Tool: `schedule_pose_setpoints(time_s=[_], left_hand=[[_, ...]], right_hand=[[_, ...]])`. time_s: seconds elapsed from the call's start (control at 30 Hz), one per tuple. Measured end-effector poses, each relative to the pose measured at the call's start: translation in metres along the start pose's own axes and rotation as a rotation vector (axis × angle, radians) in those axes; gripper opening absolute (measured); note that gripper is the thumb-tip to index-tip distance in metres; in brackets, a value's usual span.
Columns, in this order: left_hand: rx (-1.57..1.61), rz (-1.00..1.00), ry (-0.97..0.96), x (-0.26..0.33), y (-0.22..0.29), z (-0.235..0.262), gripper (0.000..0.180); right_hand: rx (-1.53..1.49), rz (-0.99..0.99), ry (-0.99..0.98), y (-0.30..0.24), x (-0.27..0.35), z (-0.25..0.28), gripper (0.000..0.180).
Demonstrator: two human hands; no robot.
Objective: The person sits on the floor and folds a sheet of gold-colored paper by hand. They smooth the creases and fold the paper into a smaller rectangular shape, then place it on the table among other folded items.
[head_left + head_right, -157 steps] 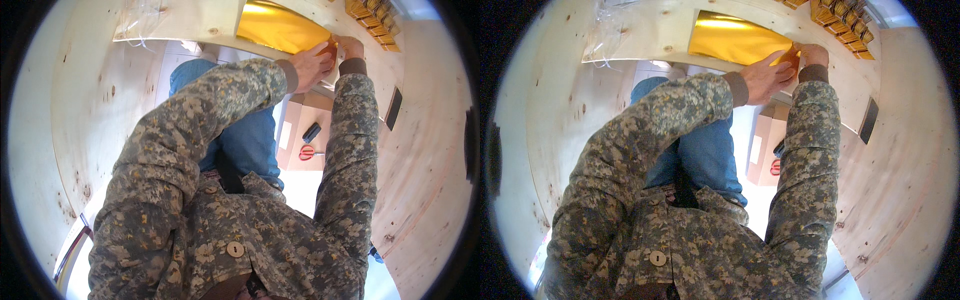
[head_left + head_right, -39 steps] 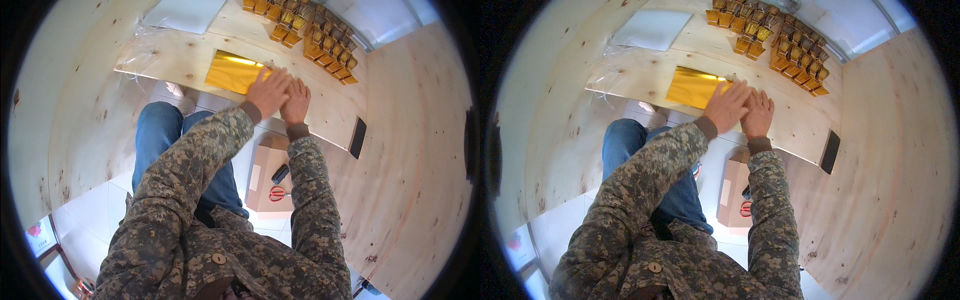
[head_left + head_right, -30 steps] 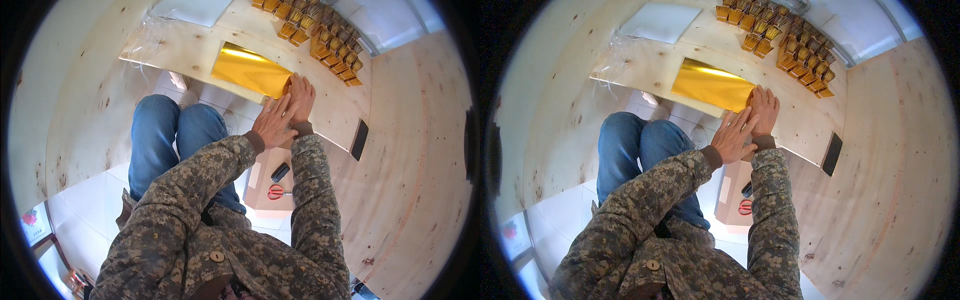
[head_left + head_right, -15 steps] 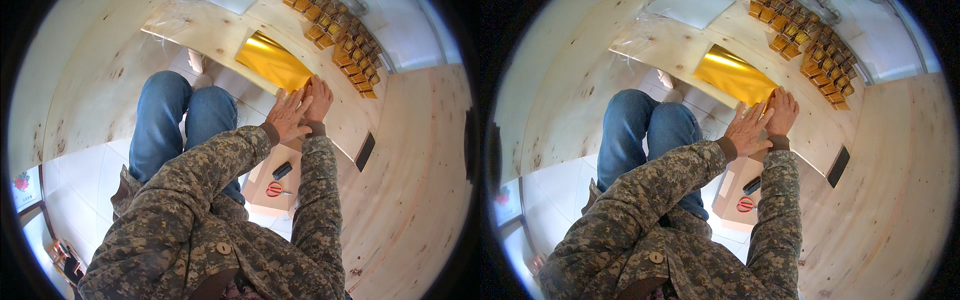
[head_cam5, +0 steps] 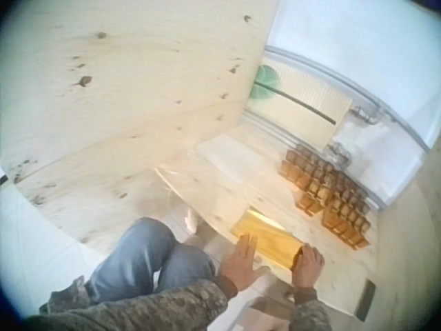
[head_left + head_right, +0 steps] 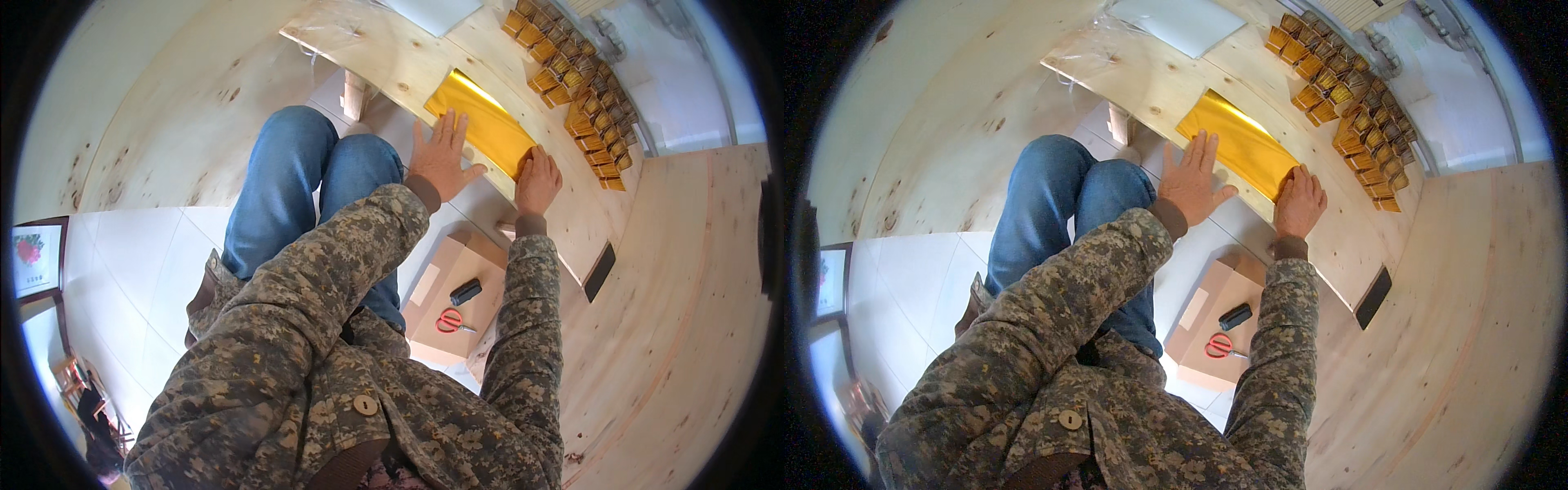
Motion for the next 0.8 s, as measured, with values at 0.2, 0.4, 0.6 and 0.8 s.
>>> schedule_pose_setpoints(time_s=[0.2, 0.4, 0.6, 0.8], left_hand=[[-0.030, 0.124, 0.137, -0.011, -0.031, 0.020, 0.095], [0.129, -0.204, 0.109, -0.027, 0.034, 0.003, 0.081], [0.349, -0.324, -0.165, -0.039, 0.104, -0.056, 0.073], [0.199, -0.260, -0.081, -0.052, 0.058, -0.075, 0.078]], right_hand=[[0.015, 0.002, -0.011, 0.000, -0.001, -0.002, 0.033], [0.000, -0.006, -0.018, 0.000, 0.000, -0.003, 0.036], [-0.038, -0.008, -0.020, -0.001, 0.001, 0.000, 0.041], [-0.013, -0.003, 0.002, -0.003, -0.002, 0.003, 0.036]])
Point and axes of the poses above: each hand's wrist, its own x-axis away from the middle knuckle, its own z-axis out of the back of the hand, y = z × x, the point moved 8 cm from there along -x, towards the middle knuckle, and after that the axes turned 15 degrees about y, right-handed, at the moved point
